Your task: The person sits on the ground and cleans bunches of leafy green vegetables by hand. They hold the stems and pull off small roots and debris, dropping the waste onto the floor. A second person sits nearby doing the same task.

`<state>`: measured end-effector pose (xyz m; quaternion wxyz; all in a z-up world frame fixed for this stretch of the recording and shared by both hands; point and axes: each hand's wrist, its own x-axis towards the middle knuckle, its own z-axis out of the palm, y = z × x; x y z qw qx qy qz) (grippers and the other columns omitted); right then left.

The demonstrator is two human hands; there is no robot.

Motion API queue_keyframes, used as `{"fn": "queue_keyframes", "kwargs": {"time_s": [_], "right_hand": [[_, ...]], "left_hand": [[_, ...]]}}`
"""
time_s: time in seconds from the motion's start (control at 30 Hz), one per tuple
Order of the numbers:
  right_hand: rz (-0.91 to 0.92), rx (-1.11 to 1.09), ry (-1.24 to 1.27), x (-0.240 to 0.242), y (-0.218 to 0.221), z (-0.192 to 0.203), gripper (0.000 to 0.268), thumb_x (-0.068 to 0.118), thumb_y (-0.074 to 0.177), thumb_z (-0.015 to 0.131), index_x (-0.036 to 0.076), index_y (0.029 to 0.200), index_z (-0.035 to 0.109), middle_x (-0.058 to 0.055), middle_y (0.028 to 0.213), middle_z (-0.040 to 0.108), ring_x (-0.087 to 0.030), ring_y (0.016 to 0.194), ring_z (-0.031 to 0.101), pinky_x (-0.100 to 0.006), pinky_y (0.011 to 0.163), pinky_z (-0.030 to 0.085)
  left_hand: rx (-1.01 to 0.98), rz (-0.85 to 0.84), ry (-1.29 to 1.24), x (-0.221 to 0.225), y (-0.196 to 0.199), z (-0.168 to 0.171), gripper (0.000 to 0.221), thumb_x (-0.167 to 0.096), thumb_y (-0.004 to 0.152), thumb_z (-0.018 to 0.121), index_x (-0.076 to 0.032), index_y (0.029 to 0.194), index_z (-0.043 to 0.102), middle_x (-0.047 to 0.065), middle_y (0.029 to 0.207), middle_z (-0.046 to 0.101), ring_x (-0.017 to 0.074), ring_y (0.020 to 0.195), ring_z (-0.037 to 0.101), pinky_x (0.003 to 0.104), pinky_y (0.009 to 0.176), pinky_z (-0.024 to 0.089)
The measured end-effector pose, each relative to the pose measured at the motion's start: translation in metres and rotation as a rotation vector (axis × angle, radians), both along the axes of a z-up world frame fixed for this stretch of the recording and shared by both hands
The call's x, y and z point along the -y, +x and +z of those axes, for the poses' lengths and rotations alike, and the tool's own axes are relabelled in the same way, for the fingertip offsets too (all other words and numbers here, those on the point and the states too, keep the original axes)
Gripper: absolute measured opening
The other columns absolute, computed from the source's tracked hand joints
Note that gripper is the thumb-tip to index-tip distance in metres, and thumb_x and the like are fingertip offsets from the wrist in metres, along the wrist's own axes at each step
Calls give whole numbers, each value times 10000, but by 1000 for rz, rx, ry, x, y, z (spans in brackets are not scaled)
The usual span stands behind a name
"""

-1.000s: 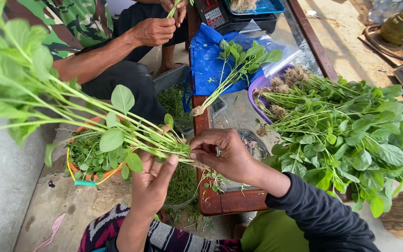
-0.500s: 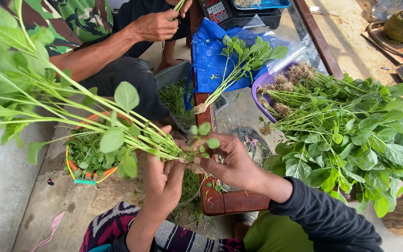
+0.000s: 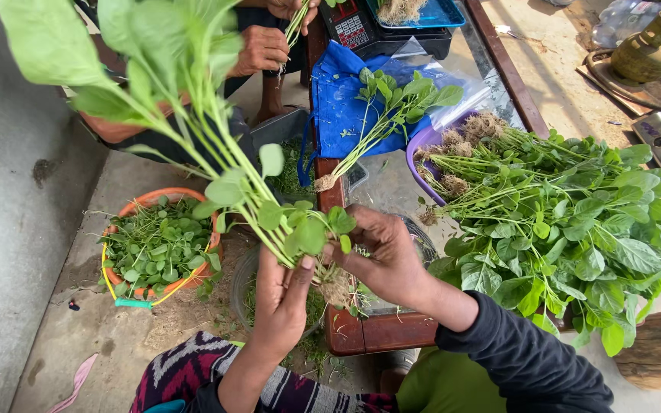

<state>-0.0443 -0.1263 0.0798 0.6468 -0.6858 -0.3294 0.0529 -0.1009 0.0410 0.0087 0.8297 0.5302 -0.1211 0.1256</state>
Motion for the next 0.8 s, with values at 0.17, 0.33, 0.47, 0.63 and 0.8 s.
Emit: {"fn": "queue_keyframes", "kwargs": {"time_s": [0.17,0.33,0.47,0.63,0.8], "right_hand": [[-52,-195,89,2,0,4,161,-26,945,712,8,1100,689,11,991,697,-28,863,587,-219,742,487],[-65,-250,86,5,-2,10,242,23,919,723,37,1153,665,28,1014,705,-6,920,619,-208,802,531],[-7,-174,0,16,8,11,122,63,981,721,8,1083,685,-23,1002,748,-69,878,678,-251,777,558],[-218,395,-122,26,19,29,61,49,1015,698,28,1062,730,-88,1196,699,-175,1116,658,-327,951,555],[-295,725,-209,31,8,55,129,64,932,782,50,1053,738,-51,1081,688,-157,978,664,-325,849,527]], "left_hand": [[37,67,5,-6,1,-2,411,-65,1056,624,-32,1396,396,113,1159,641,137,1040,638,290,895,536],[10,54,61,-1,-5,5,623,62,908,738,-47,1395,364,118,1095,661,147,1019,678,283,877,580],[-24,148,49,-11,-6,10,582,60,891,735,-38,1357,401,118,1074,684,156,1001,705,280,852,599],[13,234,80,-20,-8,11,541,71,875,757,-27,1313,454,114,1046,701,151,984,705,276,851,599],[13,209,107,-20,-10,10,541,115,849,764,-27,1286,479,118,1043,687,145,955,711,259,794,604]]}}
